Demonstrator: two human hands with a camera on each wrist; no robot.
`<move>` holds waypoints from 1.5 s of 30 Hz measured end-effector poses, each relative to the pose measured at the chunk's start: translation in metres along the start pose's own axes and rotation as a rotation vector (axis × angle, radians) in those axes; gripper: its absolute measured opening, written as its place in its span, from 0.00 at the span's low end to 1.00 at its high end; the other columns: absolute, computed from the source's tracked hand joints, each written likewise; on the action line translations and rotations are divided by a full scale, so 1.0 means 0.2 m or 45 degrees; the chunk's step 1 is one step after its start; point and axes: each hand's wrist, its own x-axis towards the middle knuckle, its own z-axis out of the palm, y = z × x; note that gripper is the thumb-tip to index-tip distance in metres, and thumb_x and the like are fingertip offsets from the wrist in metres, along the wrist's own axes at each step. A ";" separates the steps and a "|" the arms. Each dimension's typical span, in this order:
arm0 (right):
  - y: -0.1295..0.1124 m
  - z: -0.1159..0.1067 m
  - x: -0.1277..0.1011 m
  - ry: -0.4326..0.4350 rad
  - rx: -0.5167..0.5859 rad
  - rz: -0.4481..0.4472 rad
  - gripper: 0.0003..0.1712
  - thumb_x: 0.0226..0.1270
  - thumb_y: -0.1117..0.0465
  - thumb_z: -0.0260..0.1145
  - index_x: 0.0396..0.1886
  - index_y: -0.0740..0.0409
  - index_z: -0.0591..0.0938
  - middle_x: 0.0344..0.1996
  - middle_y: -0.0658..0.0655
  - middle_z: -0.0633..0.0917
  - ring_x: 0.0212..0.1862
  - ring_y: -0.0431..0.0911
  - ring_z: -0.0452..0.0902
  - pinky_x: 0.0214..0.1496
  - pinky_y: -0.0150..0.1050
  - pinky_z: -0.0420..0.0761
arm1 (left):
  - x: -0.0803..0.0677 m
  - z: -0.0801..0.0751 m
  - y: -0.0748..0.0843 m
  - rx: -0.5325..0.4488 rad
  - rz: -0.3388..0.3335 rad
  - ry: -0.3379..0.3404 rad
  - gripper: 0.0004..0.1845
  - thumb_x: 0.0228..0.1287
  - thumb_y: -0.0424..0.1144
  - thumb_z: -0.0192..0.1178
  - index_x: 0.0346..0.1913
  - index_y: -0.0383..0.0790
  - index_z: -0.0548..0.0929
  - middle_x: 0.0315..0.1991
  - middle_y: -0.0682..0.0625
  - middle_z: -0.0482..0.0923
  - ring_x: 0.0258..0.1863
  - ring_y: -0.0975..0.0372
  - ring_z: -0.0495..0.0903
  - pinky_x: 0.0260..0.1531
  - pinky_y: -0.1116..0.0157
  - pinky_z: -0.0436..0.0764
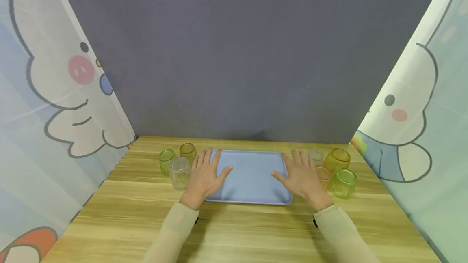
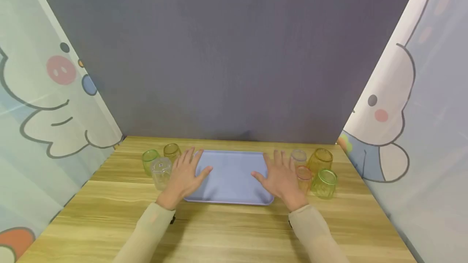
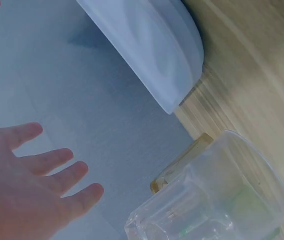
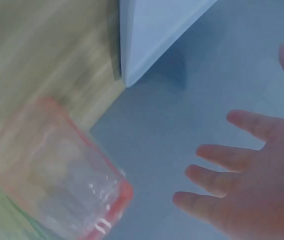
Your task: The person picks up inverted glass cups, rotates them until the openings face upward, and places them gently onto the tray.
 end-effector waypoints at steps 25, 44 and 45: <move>0.23 -0.19 -0.05 -0.201 -0.056 0.242 0.40 0.71 0.43 0.60 0.70 0.68 0.72 0.67 0.81 0.67 0.65 0.78 0.62 0.56 0.75 0.69 | 0.00 -0.02 0.01 -0.186 0.034 0.141 0.32 0.77 0.58 0.50 0.70 0.36 0.74 0.66 0.38 0.73 0.64 0.43 0.73 0.61 0.41 0.72; 0.35 -0.15 -0.05 -0.309 0.010 0.257 0.18 0.62 0.56 0.60 0.46 0.62 0.80 0.53 0.76 0.76 0.57 0.76 0.68 0.39 0.68 0.77 | -0.01 -0.02 0.02 -0.260 -0.046 0.093 0.31 0.78 0.58 0.49 0.68 0.37 0.75 0.67 0.39 0.73 0.66 0.42 0.72 0.62 0.42 0.72; 0.36 -0.15 -0.05 -0.312 0.018 0.258 0.14 0.62 0.56 0.60 0.43 0.60 0.80 0.51 0.74 0.77 0.55 0.75 0.69 0.37 0.66 0.77 | -0.01 -0.02 0.02 -0.261 -0.049 0.089 0.31 0.78 0.59 0.49 0.68 0.37 0.75 0.66 0.39 0.73 0.66 0.43 0.72 0.62 0.42 0.72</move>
